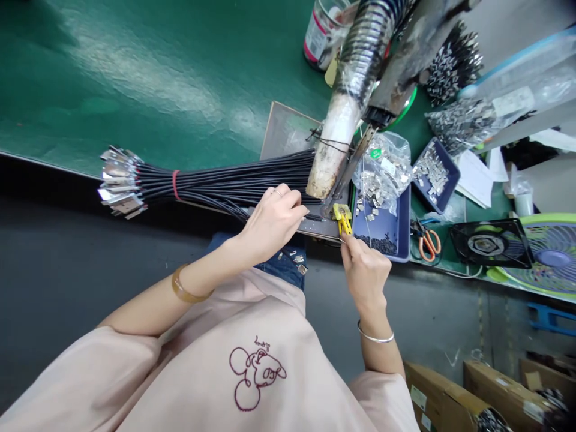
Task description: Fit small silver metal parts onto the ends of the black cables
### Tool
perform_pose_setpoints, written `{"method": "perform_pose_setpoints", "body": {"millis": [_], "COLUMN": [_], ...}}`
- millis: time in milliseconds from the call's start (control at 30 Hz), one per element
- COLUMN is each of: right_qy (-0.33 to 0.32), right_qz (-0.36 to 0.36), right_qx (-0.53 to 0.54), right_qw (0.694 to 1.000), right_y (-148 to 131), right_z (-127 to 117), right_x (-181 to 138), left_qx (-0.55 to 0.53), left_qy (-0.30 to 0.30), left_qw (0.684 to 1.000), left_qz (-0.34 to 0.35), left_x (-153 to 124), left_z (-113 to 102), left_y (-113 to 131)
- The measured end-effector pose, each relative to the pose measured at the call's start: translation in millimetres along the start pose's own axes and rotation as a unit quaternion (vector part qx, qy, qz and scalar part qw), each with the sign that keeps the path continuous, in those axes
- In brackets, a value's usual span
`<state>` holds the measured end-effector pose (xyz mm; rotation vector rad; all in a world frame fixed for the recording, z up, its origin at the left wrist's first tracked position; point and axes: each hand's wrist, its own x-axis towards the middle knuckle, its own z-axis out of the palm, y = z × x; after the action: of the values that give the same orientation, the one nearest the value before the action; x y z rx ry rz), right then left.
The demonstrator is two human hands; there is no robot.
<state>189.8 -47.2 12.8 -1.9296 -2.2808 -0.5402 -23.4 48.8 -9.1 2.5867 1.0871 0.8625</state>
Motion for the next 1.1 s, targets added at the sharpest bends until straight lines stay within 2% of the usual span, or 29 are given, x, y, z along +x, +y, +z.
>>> {"method": "perform_pose_setpoints", "body": {"millis": [133,267,333,400,533,633,700,800,867,900,967,1033,1100], "right_qy": [0.014,-0.003,-0.015,-0.02,0.004,0.028,0.051,0.113,0.135,0.124,0.062,0.001,-0.02], "right_qz": [-0.042,-0.034,-0.032,-0.037,-0.047,-0.048,-0.056,-0.044,0.031,0.079,0.148,0.169,0.156], "right_qx": [-0.023,-0.016,-0.006,0.005,0.016,0.028,0.06,0.145,0.182,0.188,0.182,0.172,0.174], "right_qw": [0.999,0.999,0.999,0.999,0.999,0.998,0.995,0.982,0.973,0.971,0.97,0.97,0.972], "right_y": [0,1,1,1,1,2,4,13,25,32,47,60,69], "right_z": [0,-1,-1,-1,0,0,-2,-10,-17,-21,-23,-20,-12], "right_x": [4,8,9,10,10,8,5,-1,-3,-2,2,9,18], "left_qx": [-0.021,-0.074,-0.099,-0.126,-0.212,-0.328,-0.418,-0.527,-0.55,-0.543,-0.5,-0.421,-0.334], "left_qy": [0.007,0.05,0.049,0.013,-0.098,-0.185,-0.219,-0.202,-0.172,-0.158,-0.135,-0.115,-0.11], "left_qw": [1.0,0.995,0.993,0.989,0.967,0.925,0.882,0.817,0.802,0.808,0.843,0.894,0.935], "left_qz": [0.018,0.035,0.05,0.075,0.104,0.052,-0.012,-0.116,-0.156,-0.162,-0.148,-0.102,-0.043], "left_x": [-2,-6,-7,-7,-6,-4,-3,-2,-2,-2,-2,-3,-4], "left_z": [0,-5,-8,-12,-21,-26,-26,-22,-19,-18,-17,-16,-15], "left_y": [0,-1,0,3,10,9,6,4,7,10,16,21,25]}}
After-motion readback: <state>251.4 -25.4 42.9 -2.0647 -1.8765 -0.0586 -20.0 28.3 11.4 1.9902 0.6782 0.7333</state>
